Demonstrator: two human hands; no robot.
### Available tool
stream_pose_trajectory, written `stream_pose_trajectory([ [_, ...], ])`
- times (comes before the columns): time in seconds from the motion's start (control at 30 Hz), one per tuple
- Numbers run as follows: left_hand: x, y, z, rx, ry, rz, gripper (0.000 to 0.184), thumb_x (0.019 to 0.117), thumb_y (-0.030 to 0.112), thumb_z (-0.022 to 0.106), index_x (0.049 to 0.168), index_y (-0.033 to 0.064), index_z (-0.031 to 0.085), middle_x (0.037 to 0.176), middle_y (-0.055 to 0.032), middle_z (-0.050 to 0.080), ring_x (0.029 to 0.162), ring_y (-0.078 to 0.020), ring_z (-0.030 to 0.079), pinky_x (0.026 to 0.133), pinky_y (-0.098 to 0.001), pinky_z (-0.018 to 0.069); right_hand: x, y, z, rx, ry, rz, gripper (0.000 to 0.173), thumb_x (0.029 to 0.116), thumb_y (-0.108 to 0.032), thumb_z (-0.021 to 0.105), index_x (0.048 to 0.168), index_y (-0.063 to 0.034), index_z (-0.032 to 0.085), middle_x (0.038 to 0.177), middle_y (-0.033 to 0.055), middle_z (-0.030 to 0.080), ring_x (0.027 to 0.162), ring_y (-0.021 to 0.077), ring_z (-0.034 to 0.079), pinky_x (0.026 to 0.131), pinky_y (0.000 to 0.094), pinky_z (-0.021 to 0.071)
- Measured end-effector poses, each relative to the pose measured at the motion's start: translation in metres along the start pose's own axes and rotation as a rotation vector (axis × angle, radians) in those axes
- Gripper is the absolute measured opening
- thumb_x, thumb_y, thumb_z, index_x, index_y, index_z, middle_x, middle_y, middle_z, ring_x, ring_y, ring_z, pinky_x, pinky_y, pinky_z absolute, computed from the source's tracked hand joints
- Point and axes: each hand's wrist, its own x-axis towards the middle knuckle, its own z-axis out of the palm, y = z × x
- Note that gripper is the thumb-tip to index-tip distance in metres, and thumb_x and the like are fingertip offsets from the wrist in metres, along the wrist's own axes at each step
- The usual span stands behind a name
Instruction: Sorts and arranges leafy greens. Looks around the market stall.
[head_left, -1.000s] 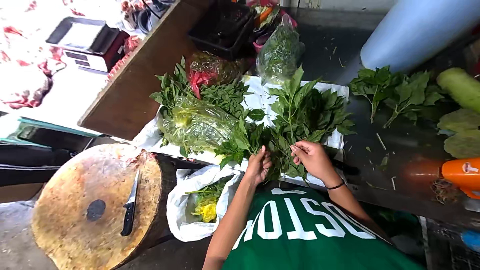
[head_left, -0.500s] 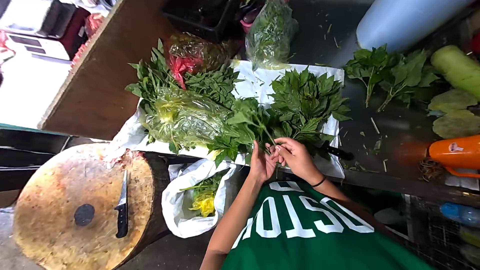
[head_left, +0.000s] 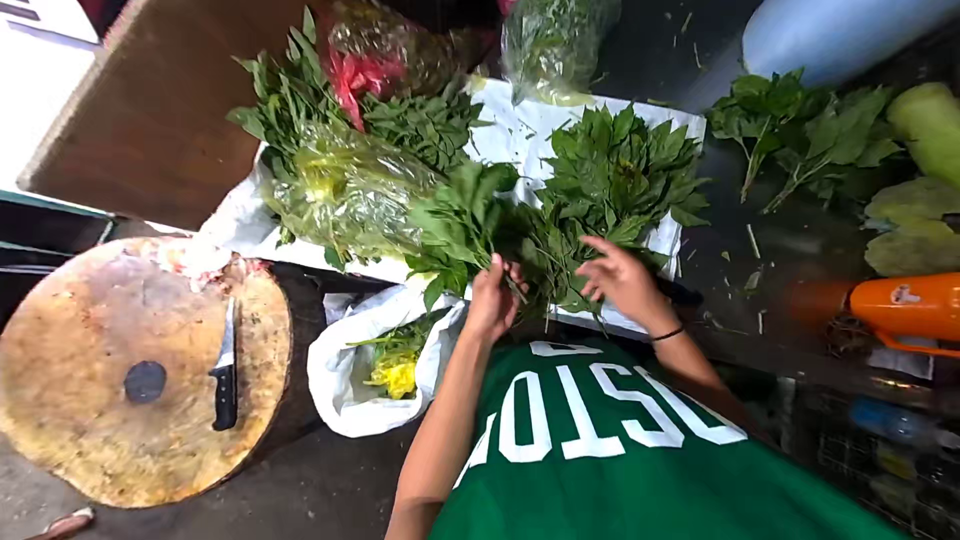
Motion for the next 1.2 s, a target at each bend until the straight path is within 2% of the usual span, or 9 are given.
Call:
stream_pose_trajectory([
  [0.13, -0.023, 0.025, -0.013, 0.025, 0.052, 0.183, 0.038, 0.1112, 0.042, 0.033, 0.092, 0.0210, 0.058, 0.085, 0.0038, 0.060, 0.083, -0.0125, 0.062, 0.081, -0.0350, 0.0564, -0.008, 0.033, -0.064, -0.173, 0.174, 0.091, 0.036, 0.1053, -0.035, 0.059, 0.137, -0.0166, 0.062, 0.099, 0.0100, 0.073, 0.070, 0.0231, 0.069, 0.061, 0.0439, 0.0604],
  [0.3, -0.046, 0.043, -0.035, 0.029, 0.051, 0.319, 0.038, 0.1117, 0.040, 0.034, 0.090, 0.0206, 0.059, 0.077, 0.0040, 0.060, 0.081, -0.0163, 0.066, 0.093, -0.0466, 0.0562, -0.011, 0.020, -0.045, -0.260, 0.028, 0.145, 0.024, 0.1049, -0.029, 0.059, 0.115, -0.0108, 0.072, 0.088, 0.0078, 0.073, 0.068, 0.0198, 0.069, 0.063, 0.0436, 0.0605],
  [0.5, -0.056, 0.049, -0.044, -0.139, 0.083, 0.278, 0.030, 0.1121, 0.034, 0.036, 0.097, 0.0178, 0.057, 0.062, 0.0071, 0.046, 0.052, -0.0063, 0.048, 0.055, -0.0226, 0.0492, 0.022, 0.003, 0.039, -0.420, 0.044, -0.092, 0.019, 0.1021, -0.018, 0.063, 0.114, -0.0076, 0.074, 0.106, 0.0117, 0.073, 0.093, 0.0245, 0.071, 0.087, 0.0480, 0.0593],
  [0.6, -0.052, 0.046, -0.045, -0.153, 0.088, 0.221, 0.036, 0.1126, 0.037, 0.032, 0.094, 0.0176, 0.056, 0.062, 0.0065, 0.045, 0.051, -0.0070, 0.047, 0.054, -0.0227, 0.0472, 0.072, -0.004, 0.062, -0.649, -0.030, 0.063, 0.021, 0.0981, -0.012, 0.065, 0.115, -0.0021, 0.071, 0.113, 0.0209, 0.069, 0.106, 0.0383, 0.068, 0.092, 0.0591, 0.0555],
  [0.7, -0.044, 0.045, -0.041, -0.163, 0.026, 0.184, 0.036, 0.1123, 0.039, 0.032, 0.094, 0.0184, 0.056, 0.063, 0.0064, 0.044, 0.052, -0.0074, 0.047, 0.055, -0.0230, 0.0468, 0.103, -0.007, 0.067, -0.842, -0.200, 0.307, 0.022, 0.0924, -0.008, 0.068, 0.113, 0.0006, 0.069, 0.113, 0.0283, 0.068, 0.107, 0.0489, 0.066, 0.084, 0.0697, 0.0534],
  [0.9, -0.021, 0.046, -0.035, -0.235, -0.022, 0.129, 0.038, 0.1122, 0.039, 0.034, 0.090, 0.0169, 0.054, 0.061, 0.0054, 0.043, 0.050, -0.0076, 0.046, 0.052, -0.0222, 0.0458, 0.116, 0.028, 0.045, -0.768, -0.221, 0.333, 0.022, 0.0912, -0.014, 0.070, 0.110, -0.0022, 0.072, 0.108, 0.0260, 0.070, 0.104, 0.0467, 0.068, 0.087, 0.0706, 0.0528],
  [0.97, -0.012, 0.045, -0.031, -0.231, -0.015, 0.121, 0.038, 0.1123, 0.038, 0.033, 0.089, 0.0165, 0.054, 0.061, 0.0053, 0.043, 0.049, -0.0076, 0.045, 0.051, -0.0222, 0.0462, 0.121, 0.033, 0.030, -0.540, -0.223, 0.332, 0.023, 0.0916, -0.016, 0.075, 0.110, -0.0035, 0.074, 0.103, 0.0203, 0.073, 0.096, 0.0375, 0.071, 0.087, 0.0629, 0.0556],
  [1.1, -0.001, 0.037, -0.021, -0.225, 0.024, 0.190, 0.034, 0.1108, 0.039, 0.041, 0.088, 0.0170, 0.055, 0.060, 0.0061, 0.042, 0.050, -0.0070, 0.045, 0.054, -0.0231, 0.0470, 0.091, 0.013, 0.000, 0.074, -0.185, 0.183, 0.021, 0.0930, -0.020, 0.073, 0.111, -0.0098, 0.071, 0.086, 0.0062, 0.069, 0.064, 0.0133, 0.058, 0.057, 0.0304, 0.0503],
  [1.2, 0.010, 0.040, -0.011, -0.270, 0.031, 0.196, 0.037, 0.1104, 0.038, 0.043, 0.082, 0.0167, 0.055, 0.058, 0.0061, 0.043, 0.049, -0.0076, 0.045, 0.053, -0.0238, 0.0466, 0.078, -0.020, -0.004, 0.253, -0.091, 0.030, 0.017, 0.0955, -0.012, 0.067, 0.112, -0.0065, 0.068, 0.088, 0.0053, 0.064, 0.064, 0.0115, 0.056, 0.058, 0.0280, 0.0511],
])
